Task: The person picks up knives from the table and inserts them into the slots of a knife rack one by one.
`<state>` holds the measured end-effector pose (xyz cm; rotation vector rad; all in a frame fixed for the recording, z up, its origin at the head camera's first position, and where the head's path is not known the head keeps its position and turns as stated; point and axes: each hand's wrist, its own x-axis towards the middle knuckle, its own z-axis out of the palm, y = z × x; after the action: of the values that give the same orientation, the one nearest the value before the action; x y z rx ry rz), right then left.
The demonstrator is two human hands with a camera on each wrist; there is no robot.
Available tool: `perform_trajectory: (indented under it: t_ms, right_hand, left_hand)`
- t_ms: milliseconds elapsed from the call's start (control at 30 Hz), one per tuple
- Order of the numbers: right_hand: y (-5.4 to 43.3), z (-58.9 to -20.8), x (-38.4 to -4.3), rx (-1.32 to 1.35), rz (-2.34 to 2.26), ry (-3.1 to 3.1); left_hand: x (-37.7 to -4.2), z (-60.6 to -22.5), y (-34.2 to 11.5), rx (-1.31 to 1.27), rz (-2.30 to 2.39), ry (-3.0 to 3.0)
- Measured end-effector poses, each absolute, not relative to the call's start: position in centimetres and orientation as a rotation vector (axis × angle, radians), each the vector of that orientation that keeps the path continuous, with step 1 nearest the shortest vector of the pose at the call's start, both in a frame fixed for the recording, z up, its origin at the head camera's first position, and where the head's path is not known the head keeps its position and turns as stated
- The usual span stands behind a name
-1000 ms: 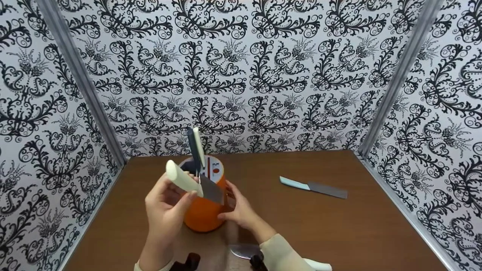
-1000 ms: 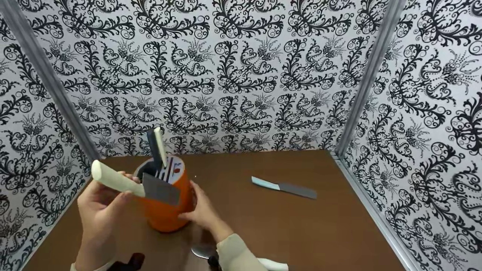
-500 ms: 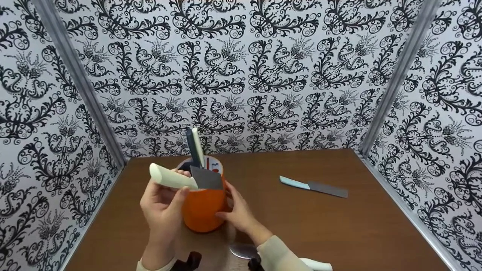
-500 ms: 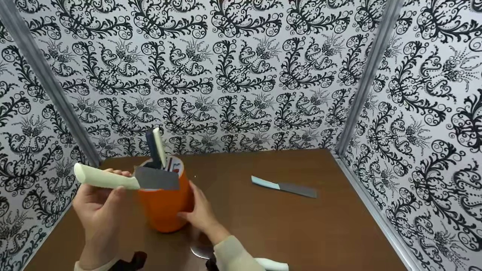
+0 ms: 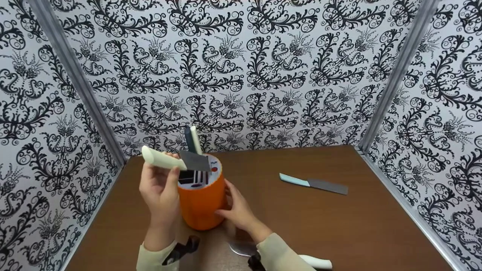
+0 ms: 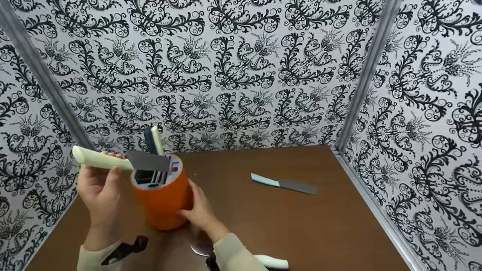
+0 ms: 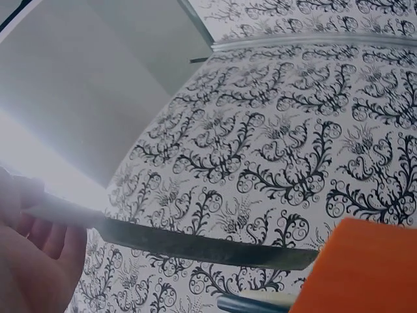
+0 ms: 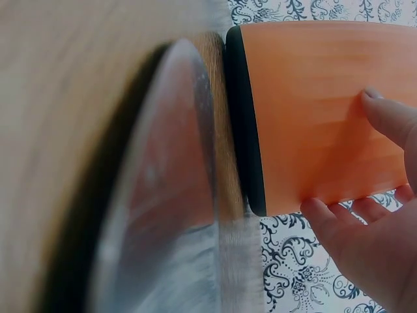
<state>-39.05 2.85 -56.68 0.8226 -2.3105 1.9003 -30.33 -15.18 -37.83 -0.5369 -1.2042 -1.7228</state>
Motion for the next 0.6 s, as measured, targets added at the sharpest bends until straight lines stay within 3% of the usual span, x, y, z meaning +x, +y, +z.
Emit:
perform_trajectory:
  t_ms: [600]
  right_hand:
    - [2.8,-56.7,-38.8,0.788,1.928,-2.305]
  left_hand:
    - [-34.4,-38.0,-15.2,-0.414,-1.574,-1.477]
